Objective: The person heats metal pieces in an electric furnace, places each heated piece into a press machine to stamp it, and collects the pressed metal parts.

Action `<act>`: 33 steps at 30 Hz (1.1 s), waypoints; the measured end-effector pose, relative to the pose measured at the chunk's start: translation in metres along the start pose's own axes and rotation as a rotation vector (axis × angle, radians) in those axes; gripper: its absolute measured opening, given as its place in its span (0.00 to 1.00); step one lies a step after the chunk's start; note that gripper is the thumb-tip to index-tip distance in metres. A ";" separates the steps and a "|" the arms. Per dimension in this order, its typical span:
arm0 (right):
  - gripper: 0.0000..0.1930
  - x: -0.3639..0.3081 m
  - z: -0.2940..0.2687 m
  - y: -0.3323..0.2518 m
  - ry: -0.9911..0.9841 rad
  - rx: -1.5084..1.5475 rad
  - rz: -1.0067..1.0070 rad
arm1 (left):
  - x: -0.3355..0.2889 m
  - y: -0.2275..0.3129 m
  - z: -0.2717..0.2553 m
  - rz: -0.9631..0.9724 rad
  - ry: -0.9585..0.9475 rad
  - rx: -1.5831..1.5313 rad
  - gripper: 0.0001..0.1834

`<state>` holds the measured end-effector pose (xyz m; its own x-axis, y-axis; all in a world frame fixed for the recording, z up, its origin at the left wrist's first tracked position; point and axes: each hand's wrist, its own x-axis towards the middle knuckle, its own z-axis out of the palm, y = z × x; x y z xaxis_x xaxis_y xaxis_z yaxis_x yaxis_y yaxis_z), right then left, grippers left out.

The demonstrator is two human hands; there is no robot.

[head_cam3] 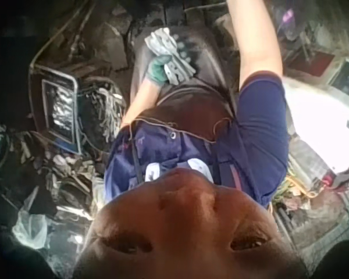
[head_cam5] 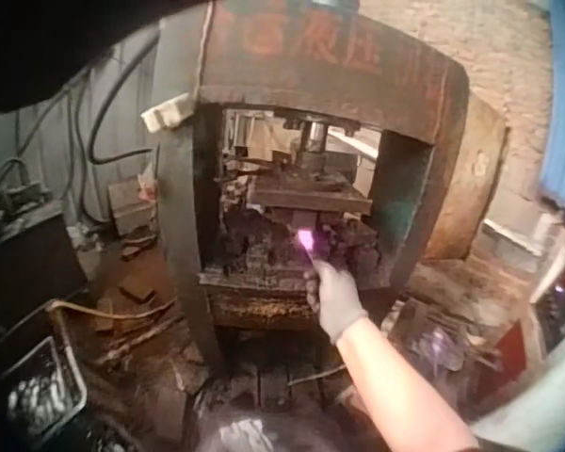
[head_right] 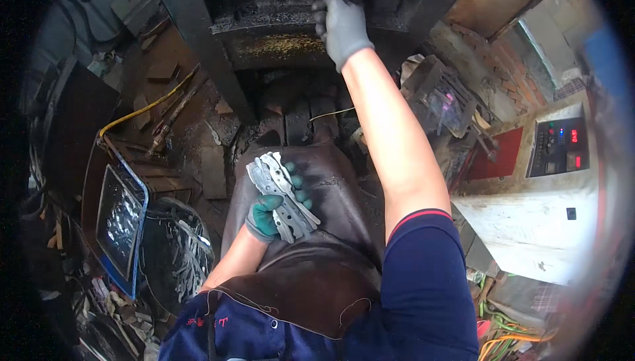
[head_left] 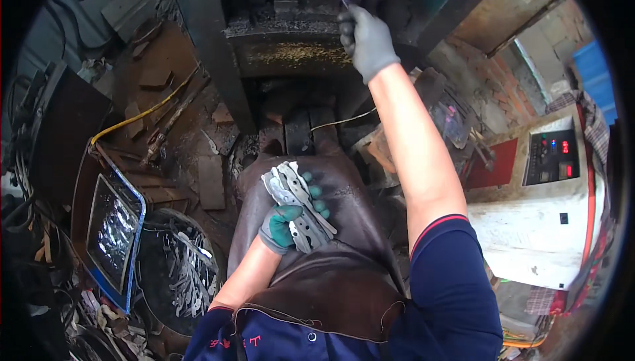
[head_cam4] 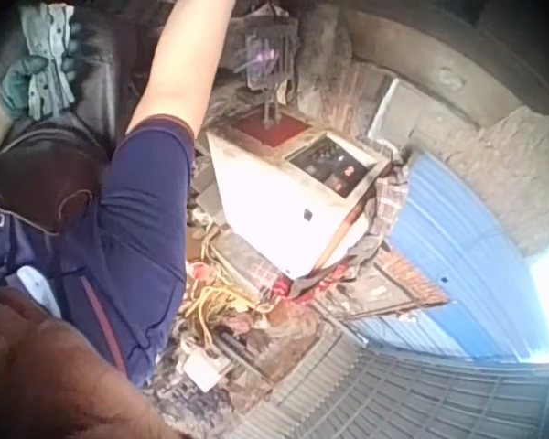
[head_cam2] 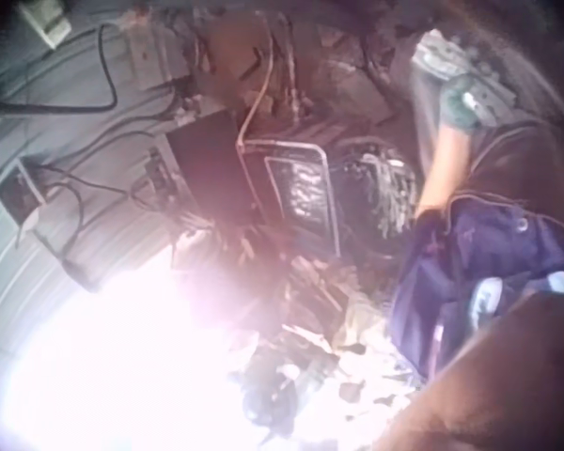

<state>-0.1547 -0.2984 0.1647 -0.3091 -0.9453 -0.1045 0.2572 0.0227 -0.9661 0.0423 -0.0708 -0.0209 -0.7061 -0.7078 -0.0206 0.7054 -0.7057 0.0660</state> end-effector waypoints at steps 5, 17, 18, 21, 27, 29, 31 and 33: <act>0.16 0.023 0.023 -0.008 -0.022 -0.066 0.041 | -0.002 0.002 0.006 -0.003 -0.027 -0.021 0.37; 0.15 -0.184 -0.097 0.071 -0.220 -0.590 0.232 | -0.002 0.004 0.000 0.036 0.027 -0.037 0.39; 0.16 -0.197 -0.108 0.087 -0.280 -0.714 0.262 | 0.001 0.003 -0.002 0.033 0.032 -0.035 0.39; 0.17 -0.233 -0.102 0.095 -0.541 -1.089 0.003 | 0.006 -0.001 -0.003 0.031 -0.009 -0.073 0.38; 0.13 -0.238 -0.111 0.109 -0.509 -0.998 -0.040 | 0.001 -0.007 0.011 0.084 0.093 0.072 0.38; 0.09 -0.240 -0.123 0.114 -0.406 -0.706 -0.012 | -0.003 -0.006 0.016 0.080 0.127 0.086 0.37; 0.09 -0.244 -0.136 0.100 -0.280 -0.470 0.296 | -0.012 0.001 0.005 -0.006 0.118 0.062 0.34; 0.08 -0.246 -0.158 0.102 -0.173 -0.410 0.307 | -0.006 -0.001 0.013 -0.041 0.133 0.059 0.29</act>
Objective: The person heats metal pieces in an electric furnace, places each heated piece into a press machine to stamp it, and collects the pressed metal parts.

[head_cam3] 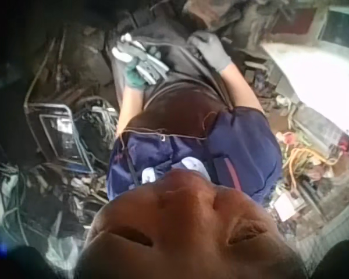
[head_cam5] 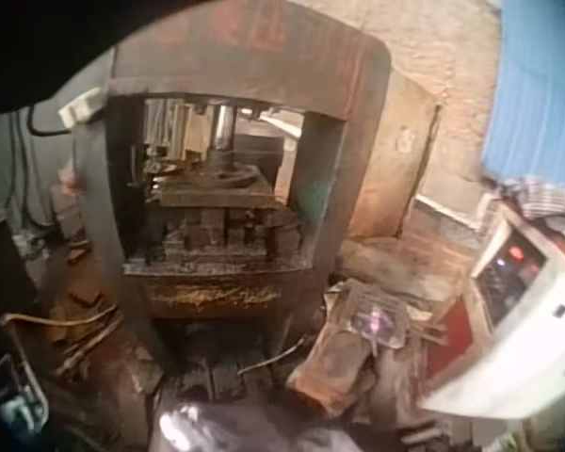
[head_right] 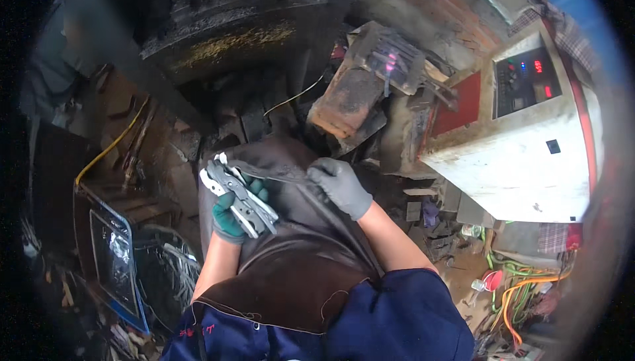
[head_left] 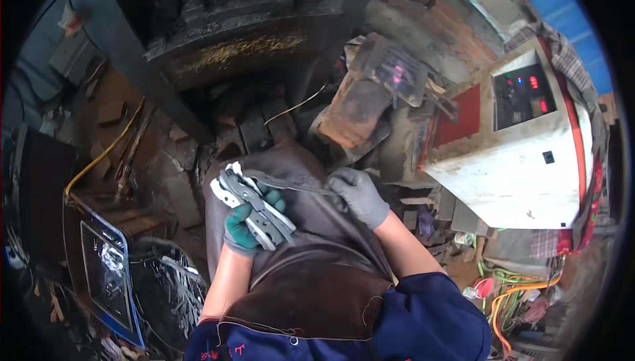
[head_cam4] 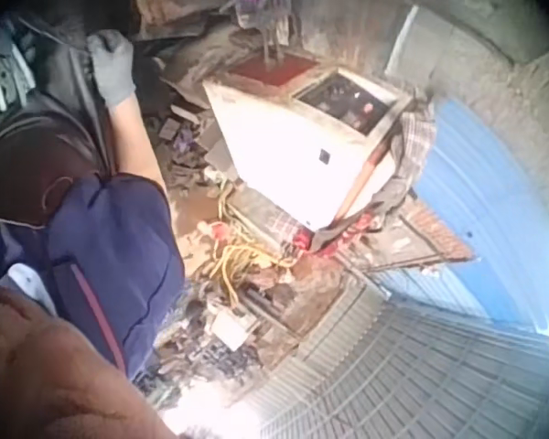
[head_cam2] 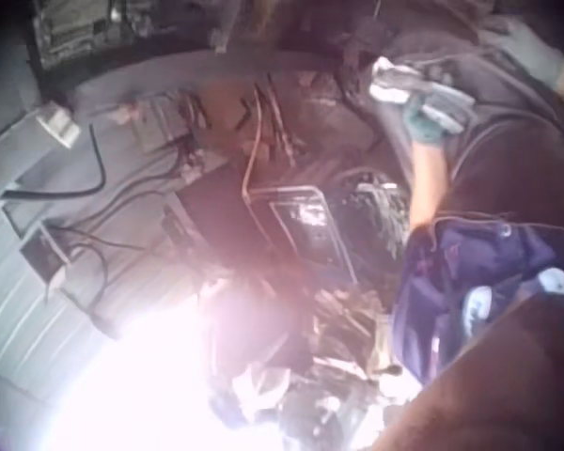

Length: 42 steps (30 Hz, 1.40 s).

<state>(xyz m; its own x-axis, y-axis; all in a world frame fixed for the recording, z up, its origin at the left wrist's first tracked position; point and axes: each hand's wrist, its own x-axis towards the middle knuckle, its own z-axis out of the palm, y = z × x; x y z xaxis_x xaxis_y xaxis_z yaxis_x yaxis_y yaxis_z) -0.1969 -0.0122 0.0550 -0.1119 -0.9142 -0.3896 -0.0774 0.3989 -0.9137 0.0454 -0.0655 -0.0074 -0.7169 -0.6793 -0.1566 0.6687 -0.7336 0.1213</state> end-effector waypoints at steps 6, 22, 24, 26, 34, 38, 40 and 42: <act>0.17 -0.019 -0.009 0.009 -0.312 0.174 0.152 | 0.013 -0.011 0.010 0.017 0.000 0.092 0.37; 0.09 0.039 -0.122 0.075 0.701 0.949 -0.153 | 0.012 -0.012 0.012 0.079 -0.035 0.076 0.35; 0.09 0.053 -0.132 0.068 0.704 0.984 -0.161 | 0.012 -0.011 0.010 0.081 -0.042 0.071 0.35; 0.08 0.066 -0.143 0.059 0.701 1.043 -0.183 | 0.014 -0.011 0.009 0.075 -0.052 0.066 0.35; 0.07 0.098 -0.144 0.045 0.695 1.116 -0.242 | 0.016 -0.008 0.008 0.066 -0.088 0.053 0.36; 0.11 0.114 -0.081 -0.006 0.571 0.703 -0.218 | 0.011 -0.007 0.009 0.067 -0.054 0.053 0.37; 0.14 0.132 -0.044 -0.071 0.406 0.530 -0.313 | 0.011 -0.005 -0.002 0.025 -0.023 0.056 0.37; 0.19 0.164 -0.018 -0.128 0.272 0.358 -0.356 | 0.018 -0.005 -0.002 -0.020 -0.070 -0.008 0.36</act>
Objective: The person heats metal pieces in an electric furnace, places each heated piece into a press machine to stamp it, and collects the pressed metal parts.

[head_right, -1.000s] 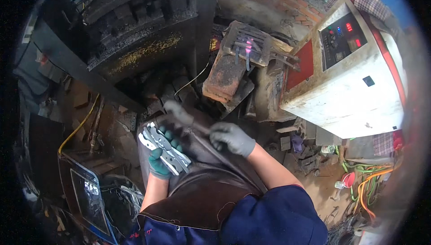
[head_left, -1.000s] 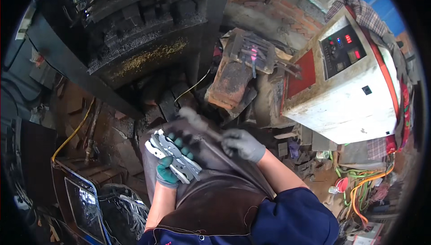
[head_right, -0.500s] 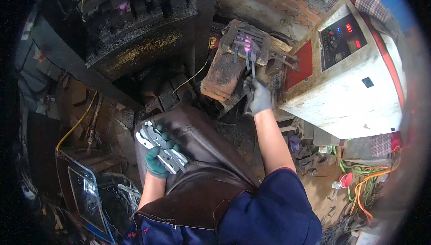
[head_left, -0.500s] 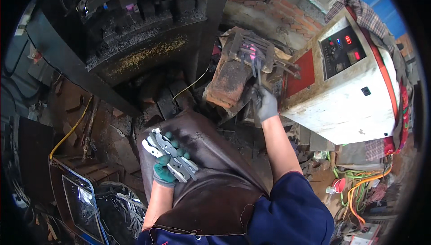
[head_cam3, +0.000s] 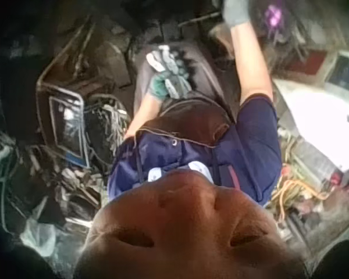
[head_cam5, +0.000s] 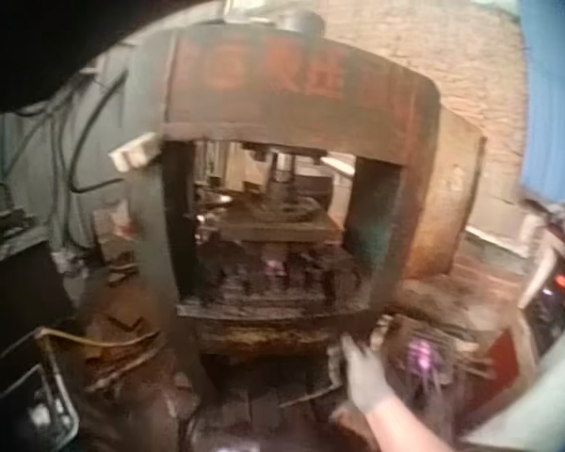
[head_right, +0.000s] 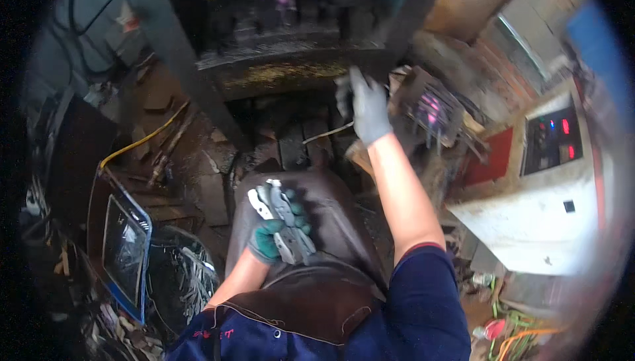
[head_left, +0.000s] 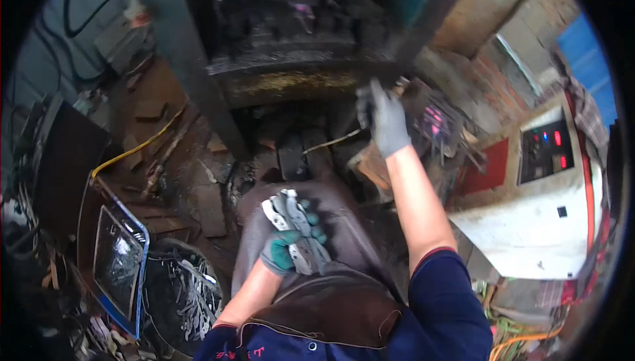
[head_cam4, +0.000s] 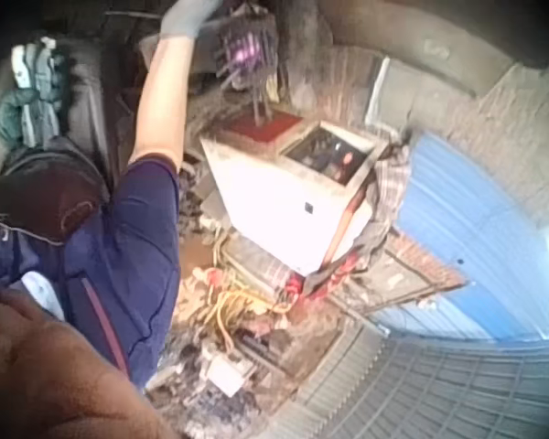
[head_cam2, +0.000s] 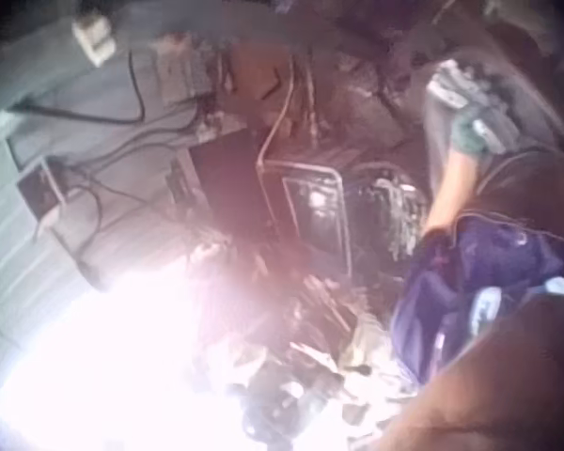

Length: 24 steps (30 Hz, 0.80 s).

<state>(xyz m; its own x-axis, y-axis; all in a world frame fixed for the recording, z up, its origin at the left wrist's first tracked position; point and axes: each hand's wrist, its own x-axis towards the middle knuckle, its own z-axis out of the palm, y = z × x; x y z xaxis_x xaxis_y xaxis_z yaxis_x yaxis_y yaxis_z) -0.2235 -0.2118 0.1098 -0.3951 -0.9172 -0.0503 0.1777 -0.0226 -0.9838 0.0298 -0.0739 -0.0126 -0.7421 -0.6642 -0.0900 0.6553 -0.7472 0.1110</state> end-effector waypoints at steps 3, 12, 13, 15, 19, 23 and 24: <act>0.25 0.053 0.070 -0.033 -0.190 0.013 0.007 | 0.002 0.000 -0.002 0.004 -0.066 -0.058 0.35; 0.11 -0.058 0.104 0.016 -0.348 0.121 0.034 | -0.020 0.010 0.007 -0.006 -0.016 -0.073 0.33; 0.12 -0.079 0.110 0.013 -0.330 -0.057 -0.071 | -0.015 0.009 0.023 0.040 -0.013 -0.071 0.34; 0.18 -0.123 0.174 -0.010 -0.654 -0.253 -0.141 | -0.010 -0.007 -0.007 0.021 -0.151 -0.055 0.26; 0.27 -0.140 0.188 -0.004 -0.947 0.021 -0.263 | -0.020 -0.003 0.005 -0.002 -0.032 -0.057 0.23; 0.16 -0.106 0.060 0.048 -0.406 0.137 0.019 | -0.015 0.003 0.013 -0.059 0.120 -0.046 0.33; 0.13 -0.098 0.026 0.066 -0.296 0.375 0.175 | -0.014 -0.003 -0.006 -0.085 0.178 -0.065 0.33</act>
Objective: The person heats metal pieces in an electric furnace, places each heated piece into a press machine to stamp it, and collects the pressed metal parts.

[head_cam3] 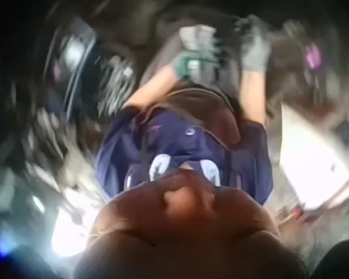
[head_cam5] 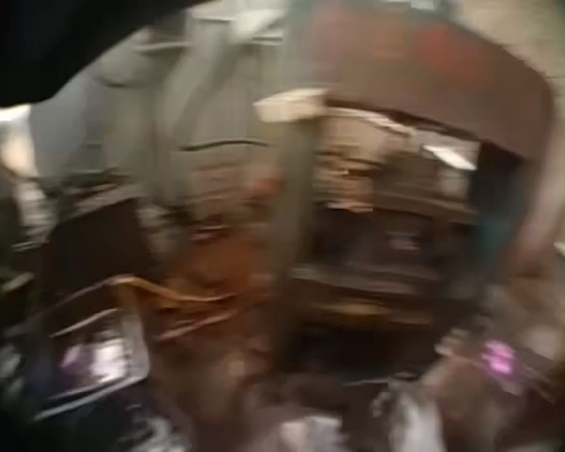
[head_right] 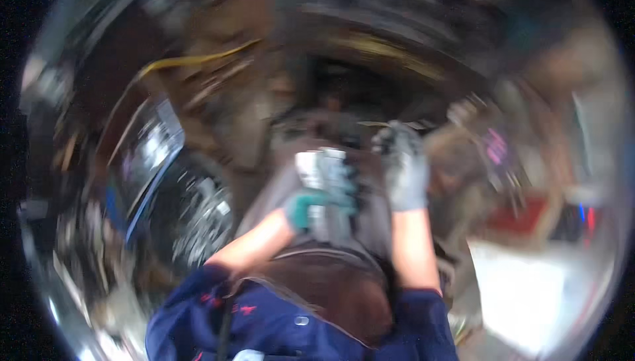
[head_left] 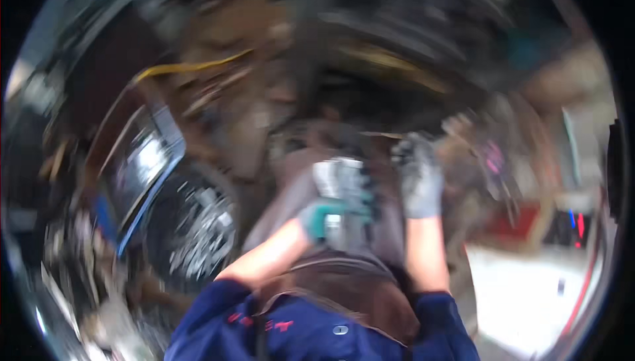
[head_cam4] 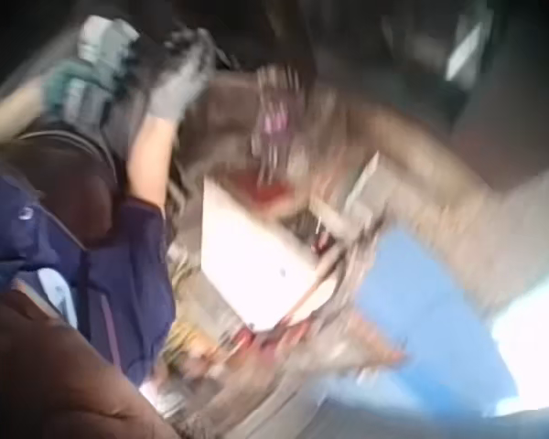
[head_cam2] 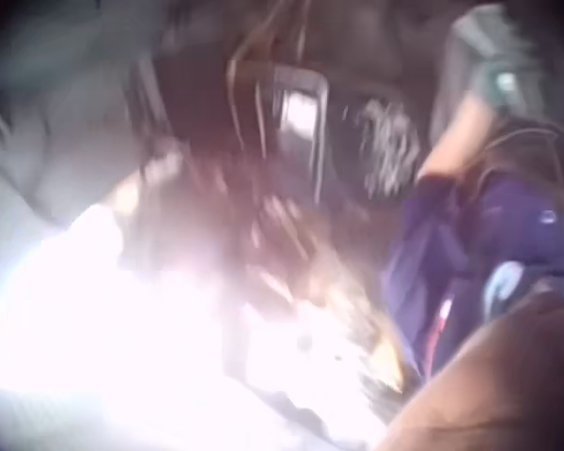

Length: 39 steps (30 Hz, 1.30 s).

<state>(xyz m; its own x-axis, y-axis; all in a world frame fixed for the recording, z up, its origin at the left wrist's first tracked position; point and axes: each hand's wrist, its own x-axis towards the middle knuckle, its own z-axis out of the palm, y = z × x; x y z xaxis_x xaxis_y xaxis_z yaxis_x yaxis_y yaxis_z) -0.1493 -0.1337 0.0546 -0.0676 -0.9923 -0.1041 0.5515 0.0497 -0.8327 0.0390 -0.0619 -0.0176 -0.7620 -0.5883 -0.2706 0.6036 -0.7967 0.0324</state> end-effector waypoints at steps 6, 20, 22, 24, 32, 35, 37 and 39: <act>0.12 -0.023 -0.186 -0.025 0.517 0.633 -0.015 | 0.012 -0.013 0.020 0.242 -0.134 0.078 0.36; 0.10 -0.062 -0.138 -0.070 0.504 0.123 -0.073 | 0.021 -0.007 0.011 0.183 -0.195 0.040 0.38; 0.12 -0.034 -0.091 -0.081 0.452 -0.177 -0.194 | 0.019 -0.005 0.011 0.125 -0.176 -0.010 0.37; 0.14 0.015 -0.046 -0.093 0.197 -0.253 -0.175 | 0.015 -0.002 0.006 0.116 -0.197 -0.034 0.36; 0.10 0.159 0.054 -0.116 0.081 -0.169 0.035 | 0.012 -0.003 0.012 0.144 -0.201 -0.044 0.35; 0.10 0.187 0.063 -0.117 0.069 -0.147 0.083 | 0.013 -0.004 0.004 0.133 -0.227 -0.063 0.35; 0.11 0.197 0.058 -0.117 0.020 -0.136 0.118 | 0.015 -0.004 0.001 0.125 -0.240 -0.063 0.36; 0.15 0.198 0.047 -0.116 -0.054 -0.125 0.073 | 0.017 -0.003 0.003 0.130 -0.252 -0.058 0.36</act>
<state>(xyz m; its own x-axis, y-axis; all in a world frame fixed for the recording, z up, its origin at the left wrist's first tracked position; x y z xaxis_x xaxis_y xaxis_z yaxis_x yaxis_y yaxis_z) -0.1878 -0.3415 0.1562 0.0158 -0.9899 -0.1406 0.4449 0.1329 -0.8857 0.0232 -0.0698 -0.0190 -0.7074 -0.7065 -0.0197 0.7067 -0.7075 -0.0058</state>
